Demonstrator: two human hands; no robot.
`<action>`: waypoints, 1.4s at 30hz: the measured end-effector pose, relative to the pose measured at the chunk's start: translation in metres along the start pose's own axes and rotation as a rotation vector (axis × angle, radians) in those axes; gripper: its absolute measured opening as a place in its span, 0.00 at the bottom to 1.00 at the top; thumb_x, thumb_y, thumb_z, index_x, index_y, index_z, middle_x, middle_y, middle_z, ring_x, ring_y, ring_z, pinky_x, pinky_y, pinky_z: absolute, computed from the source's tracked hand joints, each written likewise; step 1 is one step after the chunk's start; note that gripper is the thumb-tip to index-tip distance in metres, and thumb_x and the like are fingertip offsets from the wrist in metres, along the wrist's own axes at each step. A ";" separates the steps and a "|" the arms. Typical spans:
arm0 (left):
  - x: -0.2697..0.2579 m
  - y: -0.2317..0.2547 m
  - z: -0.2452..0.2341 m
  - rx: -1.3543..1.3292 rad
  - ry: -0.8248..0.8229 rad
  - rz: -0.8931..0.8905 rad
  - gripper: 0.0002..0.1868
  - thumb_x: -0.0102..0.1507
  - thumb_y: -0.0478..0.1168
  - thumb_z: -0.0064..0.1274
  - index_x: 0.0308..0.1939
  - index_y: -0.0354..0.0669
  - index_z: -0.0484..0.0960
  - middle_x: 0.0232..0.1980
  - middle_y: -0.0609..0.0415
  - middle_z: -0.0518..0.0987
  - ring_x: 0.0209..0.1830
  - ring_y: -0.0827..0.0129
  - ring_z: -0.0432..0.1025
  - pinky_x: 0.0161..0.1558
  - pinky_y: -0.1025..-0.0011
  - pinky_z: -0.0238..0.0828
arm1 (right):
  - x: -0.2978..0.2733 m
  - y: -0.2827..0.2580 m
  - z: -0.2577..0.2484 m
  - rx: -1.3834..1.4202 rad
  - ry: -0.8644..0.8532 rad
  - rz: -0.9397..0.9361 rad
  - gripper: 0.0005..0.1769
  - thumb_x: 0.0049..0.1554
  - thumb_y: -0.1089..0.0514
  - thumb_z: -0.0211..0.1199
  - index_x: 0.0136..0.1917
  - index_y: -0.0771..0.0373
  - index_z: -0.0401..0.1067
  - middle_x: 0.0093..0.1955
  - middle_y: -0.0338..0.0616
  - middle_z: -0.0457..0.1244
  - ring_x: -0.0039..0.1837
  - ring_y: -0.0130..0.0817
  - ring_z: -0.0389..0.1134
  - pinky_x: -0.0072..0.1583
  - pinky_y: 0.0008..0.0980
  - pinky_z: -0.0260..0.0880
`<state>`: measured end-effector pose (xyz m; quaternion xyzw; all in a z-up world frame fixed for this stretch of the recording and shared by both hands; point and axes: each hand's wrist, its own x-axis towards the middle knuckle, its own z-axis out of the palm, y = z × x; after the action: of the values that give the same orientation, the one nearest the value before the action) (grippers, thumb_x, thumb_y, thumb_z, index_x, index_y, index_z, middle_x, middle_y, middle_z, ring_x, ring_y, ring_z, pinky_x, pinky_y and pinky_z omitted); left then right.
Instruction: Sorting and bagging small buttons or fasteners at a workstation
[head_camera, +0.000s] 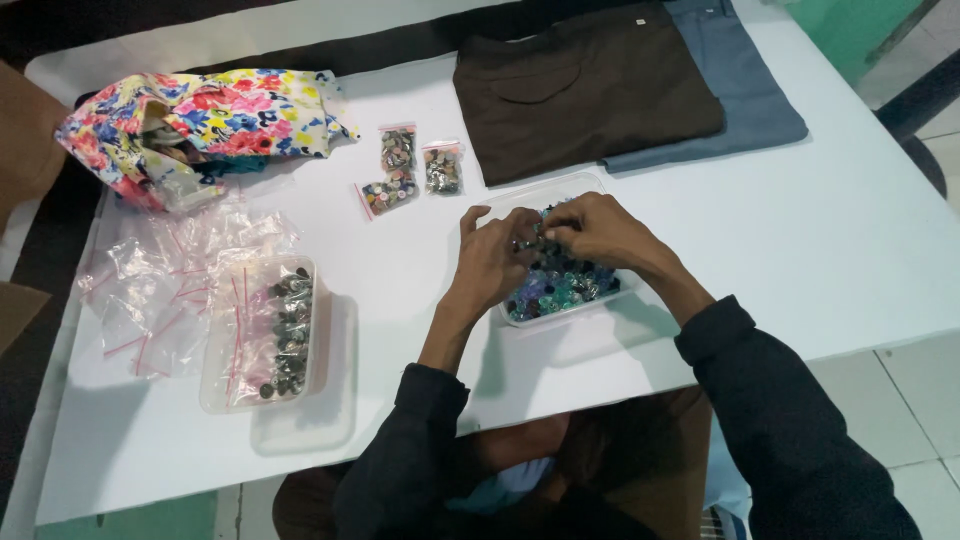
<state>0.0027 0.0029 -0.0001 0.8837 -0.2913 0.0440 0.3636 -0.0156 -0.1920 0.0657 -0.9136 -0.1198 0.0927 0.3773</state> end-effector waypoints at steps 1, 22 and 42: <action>0.000 0.001 -0.003 0.001 0.001 0.002 0.22 0.59 0.35 0.60 0.56 0.51 0.74 0.39 0.55 0.84 0.47 0.60 0.80 0.76 0.54 0.36 | 0.002 0.003 0.002 0.000 0.002 -0.001 0.14 0.58 0.59 0.60 0.54 0.64 0.81 0.45 0.65 0.71 0.51 0.65 0.73 0.54 0.57 0.71; -0.001 0.001 -0.003 -0.053 0.244 0.146 0.08 0.57 0.35 0.67 0.36 0.51 0.84 0.33 0.57 0.81 0.34 0.58 0.80 0.52 0.60 0.72 | 0.010 0.015 0.019 0.648 -0.003 0.059 0.16 0.60 0.67 0.56 0.61 0.74 0.72 0.44 0.53 0.70 0.40 0.32 0.73 0.40 0.22 0.77; -0.011 0.015 -0.005 0.024 0.435 0.111 0.06 0.68 0.35 0.54 0.43 0.50 0.72 0.31 0.53 0.77 0.36 0.55 0.78 0.41 0.60 0.76 | 0.034 0.058 0.073 -0.723 -0.010 -0.339 0.05 0.47 0.60 0.66 0.38 0.62 0.75 0.37 0.49 0.67 0.42 0.52 0.71 0.38 0.47 0.70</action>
<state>-0.0144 0.0028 0.0094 0.8402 -0.2538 0.2569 0.4045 0.0068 -0.1729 -0.0294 -0.9543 -0.2958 -0.0143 0.0409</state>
